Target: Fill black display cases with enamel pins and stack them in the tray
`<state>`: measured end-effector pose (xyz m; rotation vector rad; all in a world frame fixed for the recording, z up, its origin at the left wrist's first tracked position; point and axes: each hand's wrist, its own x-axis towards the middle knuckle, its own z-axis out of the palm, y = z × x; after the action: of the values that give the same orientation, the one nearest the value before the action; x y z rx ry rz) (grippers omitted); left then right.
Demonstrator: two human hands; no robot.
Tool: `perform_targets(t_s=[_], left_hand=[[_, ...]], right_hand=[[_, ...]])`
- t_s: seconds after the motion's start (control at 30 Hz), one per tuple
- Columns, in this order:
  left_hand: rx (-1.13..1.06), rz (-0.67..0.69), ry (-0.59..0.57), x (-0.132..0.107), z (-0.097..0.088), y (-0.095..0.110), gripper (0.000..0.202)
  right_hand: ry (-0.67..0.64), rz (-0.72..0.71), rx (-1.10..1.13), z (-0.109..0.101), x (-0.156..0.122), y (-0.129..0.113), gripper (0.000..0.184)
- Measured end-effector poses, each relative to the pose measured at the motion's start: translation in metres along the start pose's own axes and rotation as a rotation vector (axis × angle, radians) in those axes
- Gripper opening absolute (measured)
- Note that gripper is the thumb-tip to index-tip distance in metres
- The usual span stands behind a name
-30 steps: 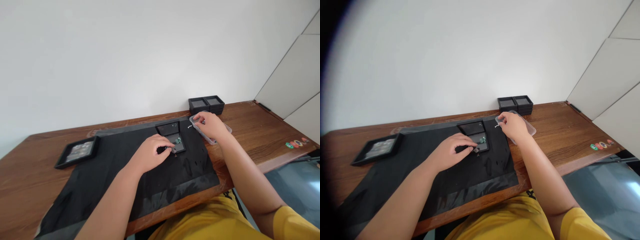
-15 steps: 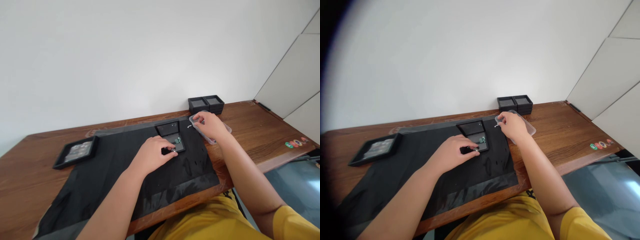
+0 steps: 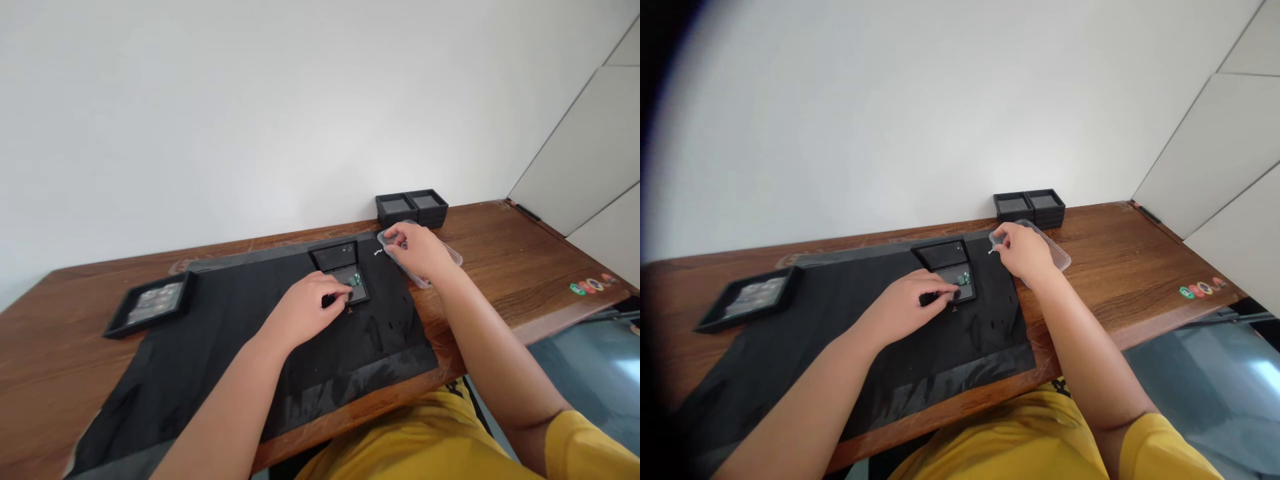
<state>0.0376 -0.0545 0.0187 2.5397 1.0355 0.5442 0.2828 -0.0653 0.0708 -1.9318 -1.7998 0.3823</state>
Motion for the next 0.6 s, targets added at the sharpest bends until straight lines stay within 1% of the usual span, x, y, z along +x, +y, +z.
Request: perform_targets(t_s=[0.2, 0.37, 0.5, 0.6], left_hand=[[0.005, -0.056, 0.040, 0.002, 0.004, -0.005, 0.029], [0.016, -0.063, 0.088, 0.002, 0.000, -0.003, 0.028], [0.017, -0.038, 0.128, 0.000, -0.006, -0.012, 0.031], [0.034, -0.066, 0.118, -0.002, -0.008, -0.020, 0.037]], right_hand=[[0.000, 0.000, 0.003, 0.000, 0.000, 0.000, 0.023], [-0.009, 0.006, 0.009, 0.000, -0.001, -0.002, 0.023], [-0.008, -0.001, 0.005, 0.000, -0.001, -0.003, 0.023], [-0.011, 0.001, -0.001, -0.001, -0.001, -0.003, 0.023]])
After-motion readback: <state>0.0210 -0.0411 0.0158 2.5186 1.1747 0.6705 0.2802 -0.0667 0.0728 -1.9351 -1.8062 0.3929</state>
